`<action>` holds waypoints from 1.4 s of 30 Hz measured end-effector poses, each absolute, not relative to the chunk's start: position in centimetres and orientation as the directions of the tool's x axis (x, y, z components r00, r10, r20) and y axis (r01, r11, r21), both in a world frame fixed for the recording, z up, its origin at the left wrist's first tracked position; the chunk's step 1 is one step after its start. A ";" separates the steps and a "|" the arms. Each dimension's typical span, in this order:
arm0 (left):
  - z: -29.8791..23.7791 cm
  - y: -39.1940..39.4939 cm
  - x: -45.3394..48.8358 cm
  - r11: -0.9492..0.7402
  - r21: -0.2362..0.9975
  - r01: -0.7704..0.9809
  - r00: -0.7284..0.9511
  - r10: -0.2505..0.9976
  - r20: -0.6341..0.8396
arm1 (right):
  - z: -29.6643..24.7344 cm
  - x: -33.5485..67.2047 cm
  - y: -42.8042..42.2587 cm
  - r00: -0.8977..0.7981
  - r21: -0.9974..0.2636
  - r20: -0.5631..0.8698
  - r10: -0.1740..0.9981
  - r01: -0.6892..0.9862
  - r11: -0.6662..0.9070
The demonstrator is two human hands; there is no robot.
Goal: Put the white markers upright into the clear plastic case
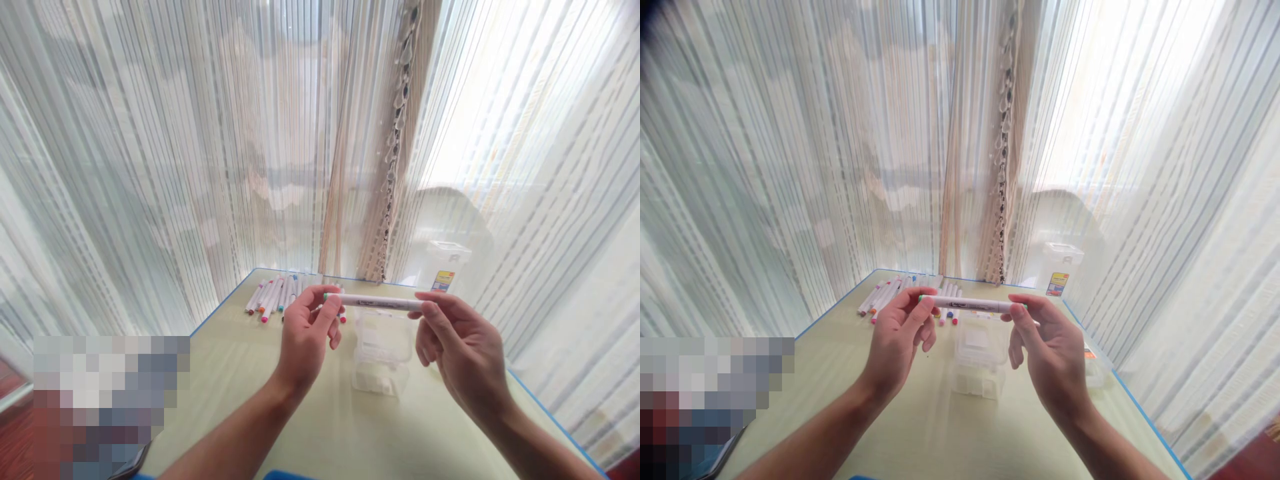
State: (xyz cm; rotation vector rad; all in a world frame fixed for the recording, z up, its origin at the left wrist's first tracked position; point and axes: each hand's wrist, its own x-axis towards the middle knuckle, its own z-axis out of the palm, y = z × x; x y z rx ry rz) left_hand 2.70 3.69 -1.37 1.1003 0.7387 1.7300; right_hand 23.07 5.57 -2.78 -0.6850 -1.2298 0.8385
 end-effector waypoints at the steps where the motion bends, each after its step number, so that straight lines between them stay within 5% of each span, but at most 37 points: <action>1: -1.4 3.7 2.7 -0.385 0.844 -0.372 -0.158 0.923 0.351 | -2.8 23.1 5.5 0.114 -0.827 0.524 0.844 -0.169 0.536; 20: -1.9 3.8 2.6 -0.366 0.885 -0.288 -0.063 0.929 0.364 | -2.4 22.7 5.1 0.070 -0.831 0.537 0.840 -0.125 0.542; 42: -1.9 3.9 2.5 -0.322 0.854 -0.410 -0.039 0.941 0.336 | -2.2 22.8 5.0 0.044 -0.857 0.477 0.878 -0.197 0.476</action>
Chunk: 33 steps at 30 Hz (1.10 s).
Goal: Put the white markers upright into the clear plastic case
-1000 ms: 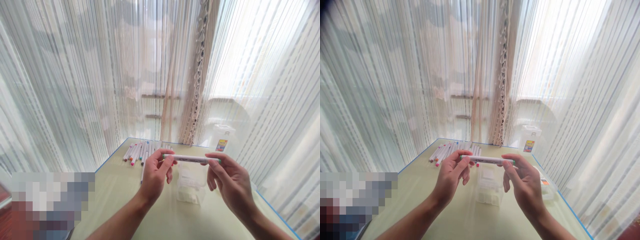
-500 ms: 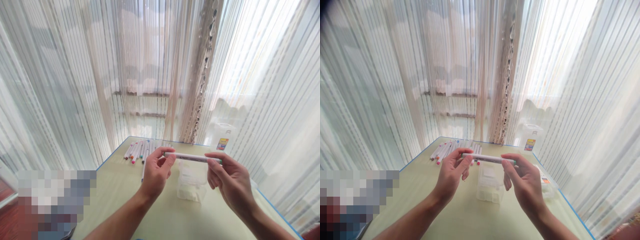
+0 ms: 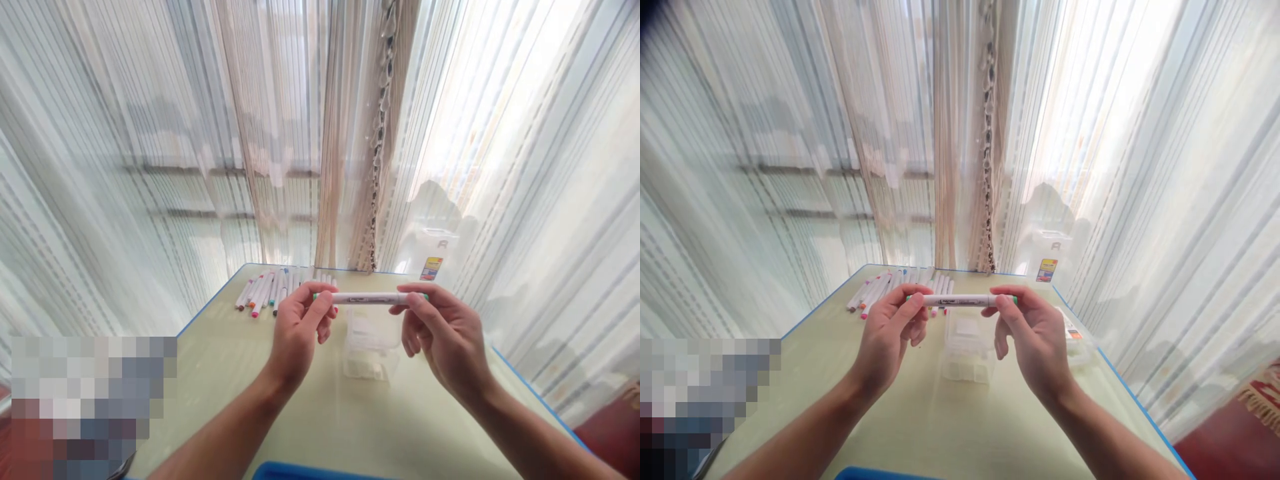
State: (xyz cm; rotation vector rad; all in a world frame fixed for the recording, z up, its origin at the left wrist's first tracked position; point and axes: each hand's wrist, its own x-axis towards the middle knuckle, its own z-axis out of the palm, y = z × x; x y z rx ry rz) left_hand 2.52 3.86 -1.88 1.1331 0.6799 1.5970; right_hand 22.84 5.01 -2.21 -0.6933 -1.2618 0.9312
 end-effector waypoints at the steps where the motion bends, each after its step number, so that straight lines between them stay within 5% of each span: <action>1: -1.9 3.9 2.5 -0.322 0.853 -0.410 -0.039 0.941 0.336 | -2.2 22.8 5.0 0.043 -0.857 0.477 0.878 -0.200 0.475; 33: -1.5 3.8 2.5 -0.370 0.854 -0.366 -0.126 0.929 0.349 | -1.8 22.8 4.8 0.084 -0.828 0.499 0.863 -0.249 0.503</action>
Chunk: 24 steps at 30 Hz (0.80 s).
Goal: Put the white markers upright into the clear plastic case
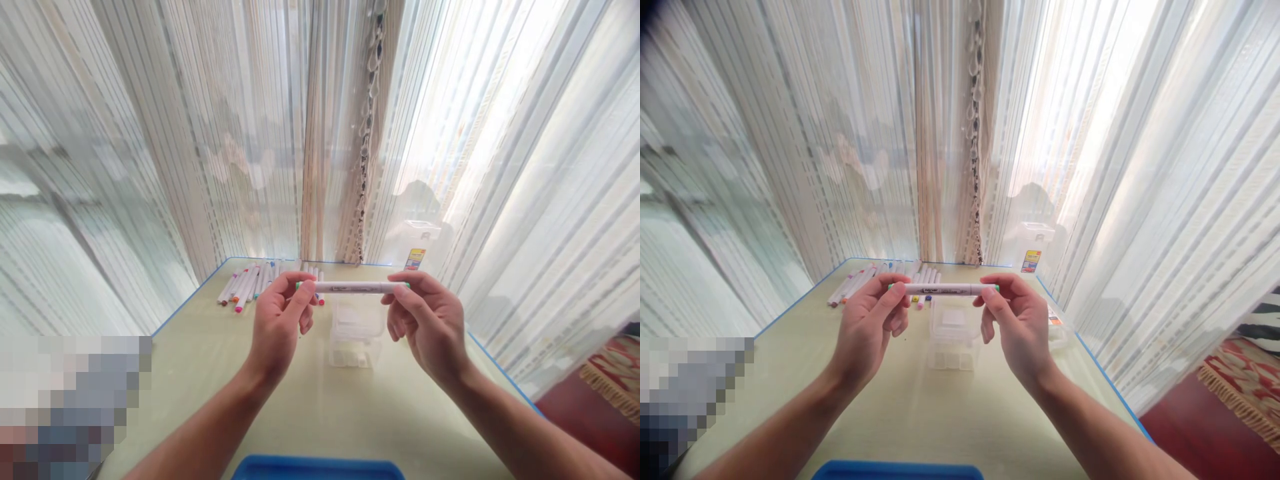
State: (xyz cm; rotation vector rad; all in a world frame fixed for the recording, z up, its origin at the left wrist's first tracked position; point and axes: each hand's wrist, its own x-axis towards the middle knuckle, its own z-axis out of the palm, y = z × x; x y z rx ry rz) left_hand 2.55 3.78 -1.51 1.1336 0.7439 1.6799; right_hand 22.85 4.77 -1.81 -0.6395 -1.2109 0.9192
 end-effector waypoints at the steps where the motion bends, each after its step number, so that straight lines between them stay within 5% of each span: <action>1: -1.5 3.8 2.6 -0.375 0.853 -0.364 -0.135 0.927 0.350 | -1.8 22.9 4.8 0.087 -0.825 0.502 0.860 -0.250 0.507; 24: -1.4 3.9 2.5 -0.408 0.835 -0.370 -0.183 0.913 0.365 | -1.3 22.7 4.8 0.126 -0.802 0.518 0.846 -0.273 0.532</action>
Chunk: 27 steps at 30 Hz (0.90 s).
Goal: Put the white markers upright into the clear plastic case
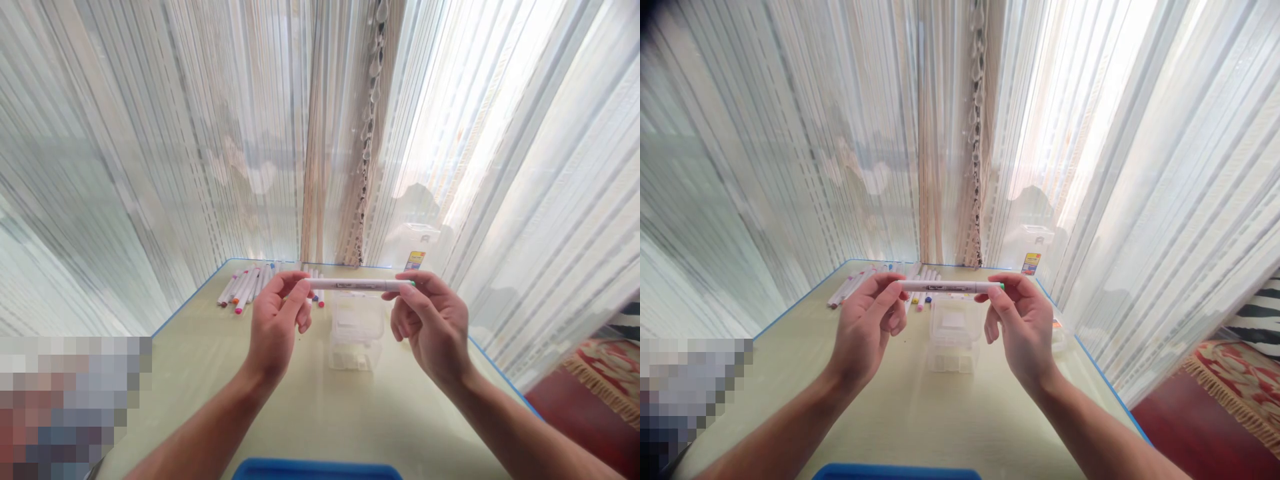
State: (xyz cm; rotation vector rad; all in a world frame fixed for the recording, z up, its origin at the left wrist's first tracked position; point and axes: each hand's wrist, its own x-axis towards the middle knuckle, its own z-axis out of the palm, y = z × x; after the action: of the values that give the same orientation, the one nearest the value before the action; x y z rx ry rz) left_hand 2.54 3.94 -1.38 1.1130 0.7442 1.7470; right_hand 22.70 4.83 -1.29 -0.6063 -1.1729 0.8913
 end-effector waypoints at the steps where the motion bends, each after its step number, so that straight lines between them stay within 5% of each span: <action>1: -1.4 4.0 2.5 -0.409 0.835 -0.369 -0.185 0.912 0.365 | -1.2 22.7 4.8 0.130 -0.803 0.515 0.847 -0.272 0.530; 17: -1.2 3.3 2.6 -0.401 0.799 -0.448 -0.118 0.912 0.392 | -0.7 22.7 5.1 0.188 -0.823 0.445 0.876 -0.300 0.482; 27: -0.6 2.5 2.4 -0.128 0.811 -0.571 0.310 0.881 0.357 | -0.3 23.0 6.2 0.257 -0.850 0.184 0.949 -0.443 0.285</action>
State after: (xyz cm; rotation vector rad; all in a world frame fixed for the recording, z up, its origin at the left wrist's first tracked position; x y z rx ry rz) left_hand 2.37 2.53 -0.64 1.1248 0.3586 1.2905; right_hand 22.97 6.23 -0.33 -0.7661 -0.8100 1.0806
